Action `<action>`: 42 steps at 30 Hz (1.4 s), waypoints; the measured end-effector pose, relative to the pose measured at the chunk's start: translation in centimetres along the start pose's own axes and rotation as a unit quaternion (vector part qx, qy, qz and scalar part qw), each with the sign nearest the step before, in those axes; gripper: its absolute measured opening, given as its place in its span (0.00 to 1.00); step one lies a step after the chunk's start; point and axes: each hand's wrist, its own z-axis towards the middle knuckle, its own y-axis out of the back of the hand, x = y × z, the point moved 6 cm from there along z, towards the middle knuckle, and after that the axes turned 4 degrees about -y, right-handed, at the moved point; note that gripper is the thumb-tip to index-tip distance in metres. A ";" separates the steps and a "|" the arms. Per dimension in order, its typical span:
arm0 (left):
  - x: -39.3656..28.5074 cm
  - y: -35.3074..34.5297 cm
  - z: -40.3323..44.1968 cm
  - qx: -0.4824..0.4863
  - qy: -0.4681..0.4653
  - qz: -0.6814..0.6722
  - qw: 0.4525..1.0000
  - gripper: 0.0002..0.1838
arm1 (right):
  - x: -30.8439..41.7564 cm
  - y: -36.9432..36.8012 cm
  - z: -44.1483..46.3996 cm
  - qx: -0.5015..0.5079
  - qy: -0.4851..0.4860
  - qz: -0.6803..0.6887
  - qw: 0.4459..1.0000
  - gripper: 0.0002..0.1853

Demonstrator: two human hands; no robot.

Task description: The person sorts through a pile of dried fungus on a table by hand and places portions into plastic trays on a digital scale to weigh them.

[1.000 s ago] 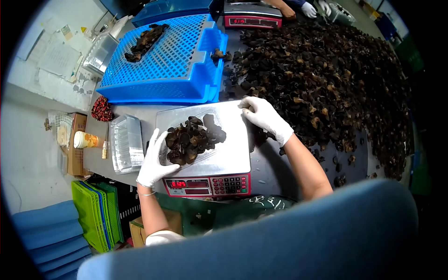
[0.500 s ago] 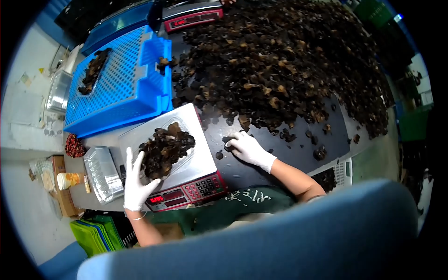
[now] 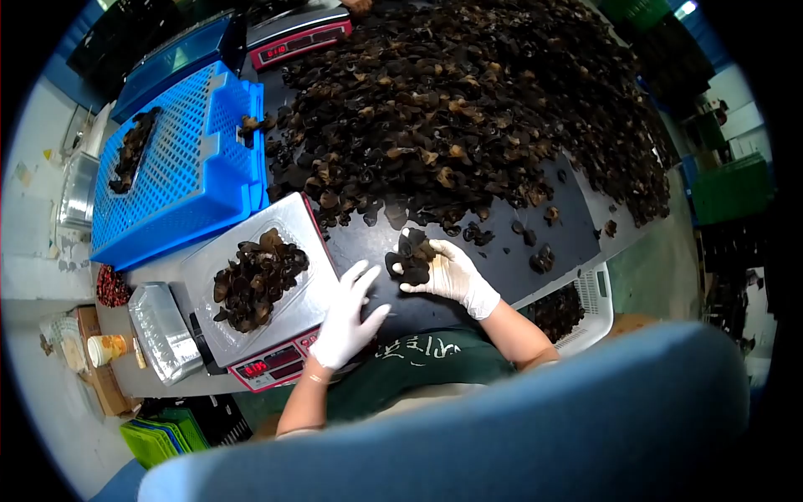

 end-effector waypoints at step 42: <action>8.7 19.3 -21.6 -0.493 0.219 0.153 0.828 0.22 | 2.1 -8.0 8.5 -0.088 0.198 -0.845 0.489 0.17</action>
